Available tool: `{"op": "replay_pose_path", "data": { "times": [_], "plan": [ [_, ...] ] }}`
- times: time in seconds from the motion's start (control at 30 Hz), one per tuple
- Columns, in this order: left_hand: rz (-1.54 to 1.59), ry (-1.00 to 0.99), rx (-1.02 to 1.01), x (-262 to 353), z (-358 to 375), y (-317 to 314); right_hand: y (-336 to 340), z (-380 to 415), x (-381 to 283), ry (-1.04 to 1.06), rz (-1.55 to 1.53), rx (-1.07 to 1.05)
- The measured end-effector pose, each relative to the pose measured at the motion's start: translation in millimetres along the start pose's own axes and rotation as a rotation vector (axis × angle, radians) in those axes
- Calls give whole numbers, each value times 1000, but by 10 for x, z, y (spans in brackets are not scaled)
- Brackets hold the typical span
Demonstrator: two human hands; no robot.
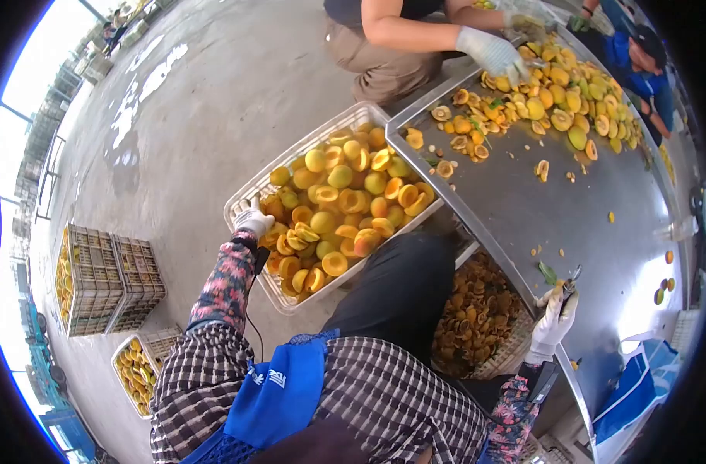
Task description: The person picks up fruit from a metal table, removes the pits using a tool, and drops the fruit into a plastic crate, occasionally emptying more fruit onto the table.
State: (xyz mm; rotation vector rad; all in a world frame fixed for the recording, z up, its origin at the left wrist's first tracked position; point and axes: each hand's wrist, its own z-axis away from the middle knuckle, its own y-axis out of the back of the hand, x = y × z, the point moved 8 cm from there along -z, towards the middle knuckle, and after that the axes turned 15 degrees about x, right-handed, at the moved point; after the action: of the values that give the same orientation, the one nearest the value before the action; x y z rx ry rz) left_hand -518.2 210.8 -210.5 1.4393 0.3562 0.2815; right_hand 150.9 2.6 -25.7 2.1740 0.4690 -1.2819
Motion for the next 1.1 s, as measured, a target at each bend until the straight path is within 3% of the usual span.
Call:
{"op": "replay_pose_path", "data": {
  "times": [0.1, 0.23, 0.3, 0.37, 0.43, 0.5, 0.53, 0.57, 0.6, 0.63, 0.7, 0.73, 0.77, 0.8, 0.9, 0.97, 1.07, 1.1],
  "plan": [
    [213, -146, 289, 531, 312, 680, 6, 1, 3, -55, 52, -12],
    [512, -664, 453, 1721, 447, 714, -18, -2, -35, -14, 76, -17],
    [516, -878, 400, 2373, 525, 703, 4, 2, 20, -5, 79, -8],
    [566, -965, 450, 2849, 555, 769, 24, 8, 53, -29, 87, 6],
    [540, -967, 523, 3256, 418, 723, -28, -4, -40, -27, 98, -15],
    [540, -839, 446, 3549, 88, 509, -31, -11, -51, -6, 71, -45],
    [659, -768, 641, 3529, 22, 638, -15, 1, 12, -8, 27, -20],
    [562, -695, 419, 3616, -226, 475, 43, 18, 143, -103, 7, 49],
    [579, -715, 423, 3555, -302, 627, 46, 21, 117, -114, 17, 46],
    [555, -606, 478, 3385, -447, 588, 44, 34, 100, -132, 24, 48],
    [201, -552, 492, 3214, -592, 722, 57, 46, 50, -135, 50, 48],
    [210, -434, 355, 3069, -968, 407, 61, 54, 53, -136, 33, 42],
    [244, -446, 403, 3014, -1068, 285, 25, 50, 58, -130, 8, 23],
    [221, -430, 423, 3057, -1062, 217, 60, 130, 237, -259, -88, 161],
    [111, -330, 402, 3105, -1090, 140, 55, 88, 138, -167, -30, 107],
    [176, -321, 336, 3130, -1139, 126, 35, 55, 90, -126, -30, 54],
    [903, -266, 366, 2845, -1232, 135, 51, 83, 108, -138, -54, 68],
    [903, -305, 465, 2743, -1111, 184, 66, 86, 113, -138, -42, 80]
  ]
}}
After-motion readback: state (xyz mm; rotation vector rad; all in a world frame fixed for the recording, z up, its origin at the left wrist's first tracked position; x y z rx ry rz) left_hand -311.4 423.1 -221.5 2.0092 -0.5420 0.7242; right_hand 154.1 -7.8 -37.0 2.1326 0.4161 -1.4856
